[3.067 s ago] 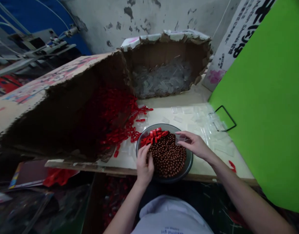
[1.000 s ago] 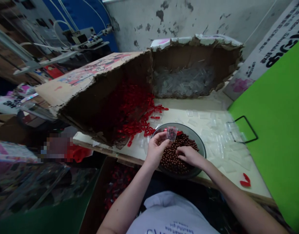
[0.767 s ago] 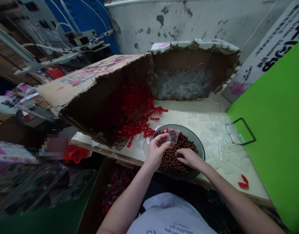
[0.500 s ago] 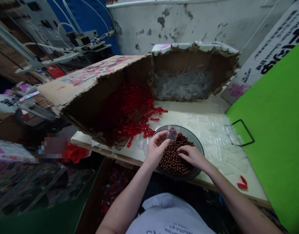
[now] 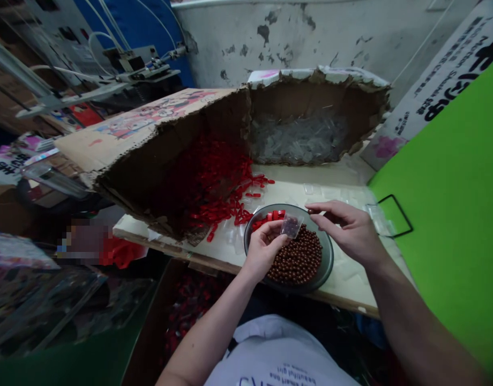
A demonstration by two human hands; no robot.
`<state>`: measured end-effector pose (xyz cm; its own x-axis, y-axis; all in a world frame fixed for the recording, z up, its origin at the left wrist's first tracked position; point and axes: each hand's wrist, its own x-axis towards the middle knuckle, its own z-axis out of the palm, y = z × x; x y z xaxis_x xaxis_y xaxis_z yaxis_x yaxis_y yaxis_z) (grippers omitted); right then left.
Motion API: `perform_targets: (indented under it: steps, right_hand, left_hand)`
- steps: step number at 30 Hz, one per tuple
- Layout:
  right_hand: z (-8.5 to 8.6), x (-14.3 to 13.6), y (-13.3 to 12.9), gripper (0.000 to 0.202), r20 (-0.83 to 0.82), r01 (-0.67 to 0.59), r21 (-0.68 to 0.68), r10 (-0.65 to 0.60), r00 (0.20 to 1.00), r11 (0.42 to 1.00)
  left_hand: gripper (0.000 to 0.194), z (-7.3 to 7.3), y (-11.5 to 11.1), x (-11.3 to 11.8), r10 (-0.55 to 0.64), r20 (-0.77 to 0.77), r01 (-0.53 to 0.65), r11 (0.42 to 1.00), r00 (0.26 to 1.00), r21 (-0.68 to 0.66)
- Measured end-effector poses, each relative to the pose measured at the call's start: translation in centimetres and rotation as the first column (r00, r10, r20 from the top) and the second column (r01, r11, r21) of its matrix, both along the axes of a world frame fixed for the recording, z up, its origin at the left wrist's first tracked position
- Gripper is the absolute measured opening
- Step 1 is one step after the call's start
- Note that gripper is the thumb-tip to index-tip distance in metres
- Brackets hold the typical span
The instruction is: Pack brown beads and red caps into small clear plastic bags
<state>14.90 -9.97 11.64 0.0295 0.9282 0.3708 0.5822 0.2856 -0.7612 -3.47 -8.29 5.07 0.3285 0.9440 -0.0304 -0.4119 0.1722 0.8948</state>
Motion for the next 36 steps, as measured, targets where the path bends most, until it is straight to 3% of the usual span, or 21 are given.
perform_targets:
  steps: [4,18,23,26,28,33,36]
  right_hand:
    - [1.0,-0.2,0.5,0.02,0.057,-0.025,0.021,0.024,0.998,0.999]
    - [1.3,-0.1,1.0,0.02,0.217,-0.162,-0.059,0.171,0.961,0.985]
    - [1.0,0.3,0.9,0.023,0.132,-0.14,-0.067,0.148,0.98,0.988]
    - [-0.8,1.5,0.7,0.027,0.016,-0.033,-0.102,0.035,0.999,0.994]
    - [-3.1,2.4,0.4,0.027,0.035,0.0,-0.187,0.007,0.999,0.982]
    - [-10.3,3.3,-0.4,0.023,0.278,-0.128,-0.468,0.283,0.918,0.874]
    - [-12.8,3.2,0.2,0.023,0.342,-0.088,-0.49,0.283,0.896,0.868]
  left_hand:
    - [0.032,0.3,0.0,0.1,-0.009,-0.01,0.009,1.0,1.0,-0.008]
    - [0.03,0.4,-0.3,0.5,-0.061,-0.025,0.061,0.998,0.998,-0.006]
    - [0.03,0.0,-0.3,0.5,-0.07,-0.019,0.07,0.998,0.997,0.005]
    - [0.03,-0.5,-0.3,0.5,-0.093,0.042,0.094,0.995,0.995,-0.027]
    - [0.029,-0.8,-0.3,0.3,-0.101,0.082,0.105,0.993,0.992,-0.057]
    - [0.025,-1.4,0.1,-1.0,-0.055,0.121,0.068,0.991,0.991,-0.114]
    - [0.026,-1.9,0.4,-2.5,0.02,0.105,-0.005,0.99,0.994,-0.143]
